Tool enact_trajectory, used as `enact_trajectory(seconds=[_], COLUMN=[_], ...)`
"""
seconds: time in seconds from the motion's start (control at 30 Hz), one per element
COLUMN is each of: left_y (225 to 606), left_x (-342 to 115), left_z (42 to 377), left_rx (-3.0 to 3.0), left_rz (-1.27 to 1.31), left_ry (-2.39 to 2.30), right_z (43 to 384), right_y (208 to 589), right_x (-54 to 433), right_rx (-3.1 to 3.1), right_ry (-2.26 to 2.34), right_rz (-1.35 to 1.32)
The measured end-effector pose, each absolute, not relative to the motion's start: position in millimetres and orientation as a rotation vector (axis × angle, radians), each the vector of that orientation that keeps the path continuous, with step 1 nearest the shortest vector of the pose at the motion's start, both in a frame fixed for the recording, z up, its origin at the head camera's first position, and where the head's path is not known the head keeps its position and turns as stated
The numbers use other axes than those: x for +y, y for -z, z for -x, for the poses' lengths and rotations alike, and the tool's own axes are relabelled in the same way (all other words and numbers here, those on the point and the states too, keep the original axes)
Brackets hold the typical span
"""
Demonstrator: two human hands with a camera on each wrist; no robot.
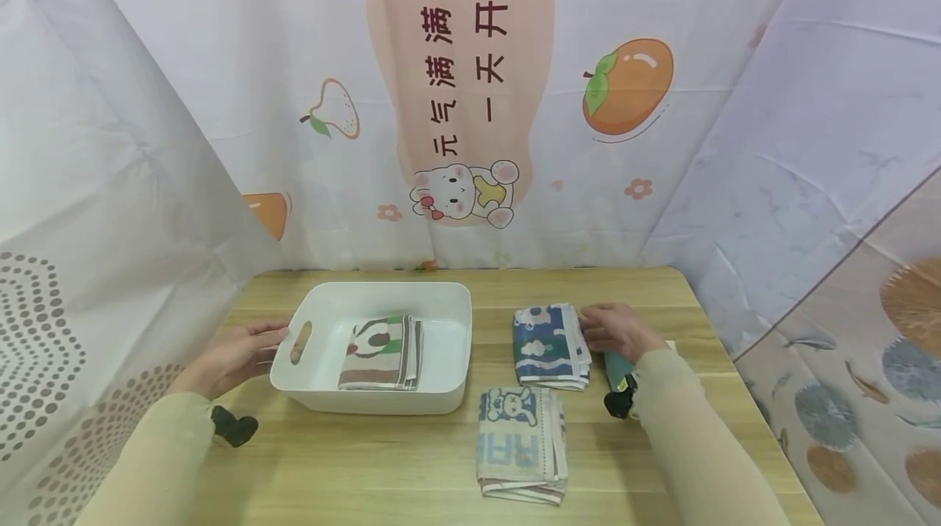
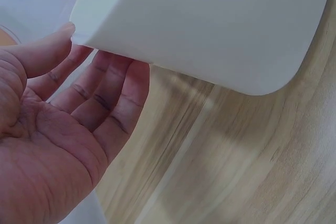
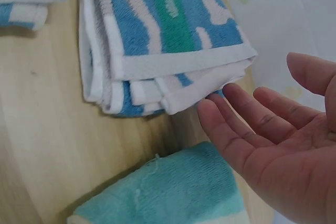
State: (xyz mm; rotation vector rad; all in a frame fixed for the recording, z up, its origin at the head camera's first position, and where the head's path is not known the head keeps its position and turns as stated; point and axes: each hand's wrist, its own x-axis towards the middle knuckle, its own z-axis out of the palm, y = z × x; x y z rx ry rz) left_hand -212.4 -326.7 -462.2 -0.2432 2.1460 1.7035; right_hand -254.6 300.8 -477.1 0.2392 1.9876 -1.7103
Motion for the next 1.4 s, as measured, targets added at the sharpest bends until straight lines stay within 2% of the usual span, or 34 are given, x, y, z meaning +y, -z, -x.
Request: enact_trajectory(seconds=[0.37, 0.8, 1.4], left_y=[459.6, 456.9, 459.5], left_x=[-328.3, -334.7, -345.9], left_z=[208.3, 204.0, 199.8], left_rx=[2.112, 2.025, 1.884], left_rz=[0.209, 0.247, 0.163], left_ry=[-1.707, -1.715, -1.710], right_z=[251.4, 253.8, 259.3], right_y=[495.5, 496.0, 507.7], right_x=[301.7, 283.6, 275.8], right_rx=[2.097, 2.285, 2.470], right_ry=[1.660, 1.401, 1.115], right_rz=[-0.190, -0.326, -0.332])
